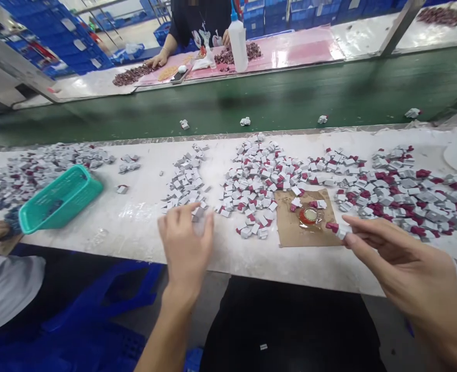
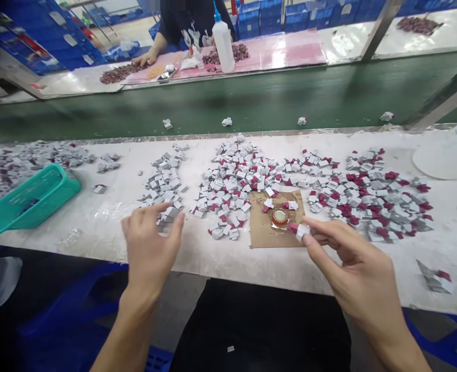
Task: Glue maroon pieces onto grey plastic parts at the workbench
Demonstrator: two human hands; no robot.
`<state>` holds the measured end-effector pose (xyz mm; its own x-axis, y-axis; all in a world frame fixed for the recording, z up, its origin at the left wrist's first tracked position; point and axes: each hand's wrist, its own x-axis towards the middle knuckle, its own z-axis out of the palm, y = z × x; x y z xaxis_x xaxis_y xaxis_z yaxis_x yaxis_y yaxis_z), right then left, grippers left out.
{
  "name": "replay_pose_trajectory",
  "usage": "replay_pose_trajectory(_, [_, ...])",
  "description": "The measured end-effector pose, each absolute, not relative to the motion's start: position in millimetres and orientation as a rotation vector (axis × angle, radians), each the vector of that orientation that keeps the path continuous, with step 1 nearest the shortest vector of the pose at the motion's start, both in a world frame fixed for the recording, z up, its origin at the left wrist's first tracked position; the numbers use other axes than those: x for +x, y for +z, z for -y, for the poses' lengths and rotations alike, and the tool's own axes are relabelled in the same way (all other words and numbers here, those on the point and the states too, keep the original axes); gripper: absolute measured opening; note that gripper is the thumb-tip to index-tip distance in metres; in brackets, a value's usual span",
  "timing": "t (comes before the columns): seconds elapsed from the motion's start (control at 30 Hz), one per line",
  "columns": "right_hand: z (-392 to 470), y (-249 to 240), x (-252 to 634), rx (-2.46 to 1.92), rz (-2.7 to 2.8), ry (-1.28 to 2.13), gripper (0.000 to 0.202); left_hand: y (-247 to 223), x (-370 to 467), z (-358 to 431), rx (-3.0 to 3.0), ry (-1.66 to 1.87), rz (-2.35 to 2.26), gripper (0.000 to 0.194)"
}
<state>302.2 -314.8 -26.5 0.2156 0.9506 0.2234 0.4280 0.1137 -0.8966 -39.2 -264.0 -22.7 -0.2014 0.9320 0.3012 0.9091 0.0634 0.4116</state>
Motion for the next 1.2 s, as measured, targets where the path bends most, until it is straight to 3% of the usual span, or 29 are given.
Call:
replay_pose_trajectory(0.1, [308,-31,305,-1.498,1.374,0.626,0.024,-33,-69,250,1.977,0.647,-2.450,0.033])
replay_pose_trajectory(0.27, [300,-41,303,-1.519,1.432,0.574,0.019,-41,-79,251,2.062,0.640,-2.333,0.023])
replay_pose_trajectory(0.43, [288,-38,297,-1.490,1.464,0.561,0.017,-33,-49,266,1.754,0.985,-1.940,0.020])
replay_pose_trajectory(0.6, [283,-34,291,-1.507,1.542,0.511,0.019,-29,-14,280,1.808,0.943,-1.511,0.014])
replay_pose_trajectory(0.77, [287,-37,292,-1.503,1.563,0.479,0.024,-42,-6,294,2.203,0.795,-1.302,0.032])
replay_pose_trajectory(0.93, [288,-43,290,-1.513,1.571,0.416,0.025,-65,-11,307,2.340,0.685,-1.234,0.032])
replay_pose_trajectory(1.2, [291,-48,287,-1.514,1.554,0.398,0.028,-79,-5,319,2.247,0.855,-1.384,0.049])
